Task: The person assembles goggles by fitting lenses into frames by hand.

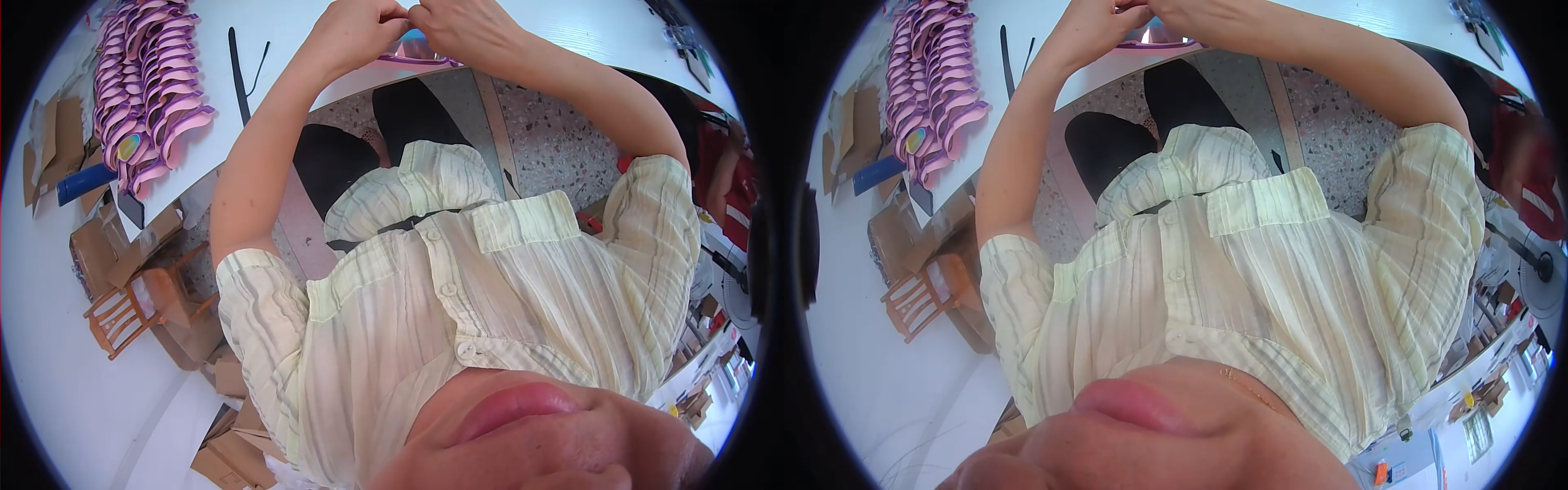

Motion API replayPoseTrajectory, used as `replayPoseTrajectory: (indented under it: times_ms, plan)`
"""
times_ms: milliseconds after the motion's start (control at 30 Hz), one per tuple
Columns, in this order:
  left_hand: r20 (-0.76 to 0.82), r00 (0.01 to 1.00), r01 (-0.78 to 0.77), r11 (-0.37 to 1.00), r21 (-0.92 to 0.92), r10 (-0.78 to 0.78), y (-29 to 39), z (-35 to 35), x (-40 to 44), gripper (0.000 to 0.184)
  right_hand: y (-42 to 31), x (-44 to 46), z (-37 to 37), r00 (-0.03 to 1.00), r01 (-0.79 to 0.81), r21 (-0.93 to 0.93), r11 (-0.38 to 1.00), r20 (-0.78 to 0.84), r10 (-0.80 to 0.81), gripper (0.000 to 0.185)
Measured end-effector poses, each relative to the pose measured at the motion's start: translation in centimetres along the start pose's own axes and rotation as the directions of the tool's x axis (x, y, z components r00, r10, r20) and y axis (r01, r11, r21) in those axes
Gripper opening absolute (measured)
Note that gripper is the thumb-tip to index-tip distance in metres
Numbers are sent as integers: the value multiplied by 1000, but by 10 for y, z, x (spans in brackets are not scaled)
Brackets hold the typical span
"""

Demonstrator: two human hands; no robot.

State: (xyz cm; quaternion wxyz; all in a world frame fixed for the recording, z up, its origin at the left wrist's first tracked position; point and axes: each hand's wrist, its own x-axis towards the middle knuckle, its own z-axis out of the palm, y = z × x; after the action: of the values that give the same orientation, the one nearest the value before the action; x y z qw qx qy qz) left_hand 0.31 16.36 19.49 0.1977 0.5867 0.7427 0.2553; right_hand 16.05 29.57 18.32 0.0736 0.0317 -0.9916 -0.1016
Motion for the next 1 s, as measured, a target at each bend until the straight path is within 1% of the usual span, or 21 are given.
replayPoseTrajectory:
  times_ms: [67, 100, 167, 200, 267, 300, 367, 400, 467, 600, 667, 700, 767, 800, 867, 967, 1000]
  plan:
    - [46, 991, 132, 965, -228, -125, 9, -3, -3, 21, 4, 1, 0, 999, -20, 52, 998, -29, 22, 23]
    - [79, 980, 197, 922, -335, -181, 11, -4, -5, 20, 4, 2, -4, 997, -69, 129, 989, -23, 73, 24]
    - [-58, 998, 24, 976, -216, -37, 3, -2, -2, 19, 7, 4, -10, 985, -166, 280, 946, -1, 173, 26]
    - [-120, 992, -61, 987, -146, 43, -1, -1, 0, 20, 9, 5, -4, 977, -186, 329, 926, -38, 209, 25]
    - [-196, 975, -112, 993, -37, 102, 0, 4, -2, 18, 14, 5, 18, 952, -217, 426, 878, -106, 287, 22]
    - [-229, 964, -133, 991, 18, 134, 1, 9, -3, 17, 14, 3, 25, 947, -194, 466, 863, -141, 289, 20]
    - [-312, 934, -176, 984, 21, 173, 2, 20, -9, 14, 12, -1, 33, 933, -141, 537, 832, -210, 294, 16]
    - [-351, 918, -192, 981, 22, 188, 2, 23, -11, 13, 11, -1, 34, 927, -140, 567, 812, -214, 309, 15]
    - [-347, 917, -186, 981, 59, 195, 5, 22, -11, 12, 9, -1, 35, 914, -136, 626, 768, -220, 342, 13]
    - [-321, 921, -193, 974, 120, 222, 1, 26, -13, 15, 2, -4, 37, 904, -184, 655, 733, -180, 387, 14]
    - [-240, 951, -161, 976, 148, 193, 0, 21, -8, 17, 0, -4, 35, 906, -188, 666, 722, -167, 389, 15]
    - [-200, 964, -143, 976, 163, 175, -2, 19, -7, 19, -1, -5, 30, 913, -188, 705, 684, -132, 387, 16]
    - [-239, 955, -140, 977, 161, 177, -9, 23, -7, 22, 1, -5, 16, 924, -188, 775, 603, -68, 375, 18]
    - [-258, 949, -142, 976, 162, 181, -9, 24, -8, 23, -2, -6, 14, 920, -181, 789, 588, -76, 385, 18]
    - [-247, 958, -126, 988, 94, 146, -7, 22, -10, 24, -4, -7, 12, 911, -167, 817, 552, -86, 403, 20]
    - [-211, 974, -86, 996, -22, 80, -6, 19, -12, 24, -2, -4, 22, 901, -231, 864, 448, 16, 433, 21]
    - [-194, 979, -69, 996, -62, 56, -6, 18, -13, 24, -2, -3, 21, 889, -269, 912, 310, 111, 444, 21]
